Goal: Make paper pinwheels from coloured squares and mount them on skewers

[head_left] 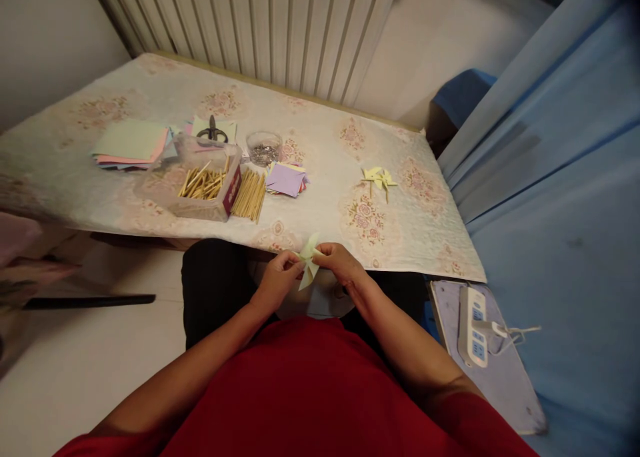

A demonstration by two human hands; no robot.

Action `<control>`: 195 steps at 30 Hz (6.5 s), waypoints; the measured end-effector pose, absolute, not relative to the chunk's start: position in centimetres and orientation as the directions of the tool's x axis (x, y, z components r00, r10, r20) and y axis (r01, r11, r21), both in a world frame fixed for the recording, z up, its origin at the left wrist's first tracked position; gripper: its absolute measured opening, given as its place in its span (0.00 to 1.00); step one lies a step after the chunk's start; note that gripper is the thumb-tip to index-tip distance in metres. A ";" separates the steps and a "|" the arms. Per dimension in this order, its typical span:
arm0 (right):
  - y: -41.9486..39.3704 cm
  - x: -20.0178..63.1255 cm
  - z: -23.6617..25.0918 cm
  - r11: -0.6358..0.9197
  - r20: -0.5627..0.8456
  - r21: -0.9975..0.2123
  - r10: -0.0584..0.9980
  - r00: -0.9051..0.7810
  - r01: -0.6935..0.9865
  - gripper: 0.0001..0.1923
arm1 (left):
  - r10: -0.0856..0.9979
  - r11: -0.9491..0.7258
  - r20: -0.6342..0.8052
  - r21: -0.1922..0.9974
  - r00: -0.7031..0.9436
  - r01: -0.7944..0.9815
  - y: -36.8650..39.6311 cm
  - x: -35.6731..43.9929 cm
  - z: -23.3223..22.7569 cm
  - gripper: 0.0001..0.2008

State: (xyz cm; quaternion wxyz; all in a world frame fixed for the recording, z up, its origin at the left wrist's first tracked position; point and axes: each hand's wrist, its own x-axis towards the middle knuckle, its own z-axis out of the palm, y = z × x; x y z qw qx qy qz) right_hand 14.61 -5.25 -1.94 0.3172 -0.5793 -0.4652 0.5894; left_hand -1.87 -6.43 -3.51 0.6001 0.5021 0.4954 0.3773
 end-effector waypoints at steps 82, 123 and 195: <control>-5.7 13.9 -4.6 -0.383 -0.376 -0.919 0.923 -0.084 -0.098 0.09 | 0.870 0.492 -0.440 0.755 0.221 -0.434 -6.3 -0.4 -3.9 0.15; 3.7 15.0 -2.4 -0.198 -0.138 -0.949 0.961 0.241 0.246 0.10 | 0.917 0.338 -0.268 0.915 0.294 -0.220 4.7 -1.1 -5.0 0.14; 11.1 20.2 -5.2 -0.292 0.111 -0.467 0.917 0.382 0.835 0.07 | 0.849 0.457 -0.248 0.788 0.467 -0.412 15.2 -1.3 -7.1 0.10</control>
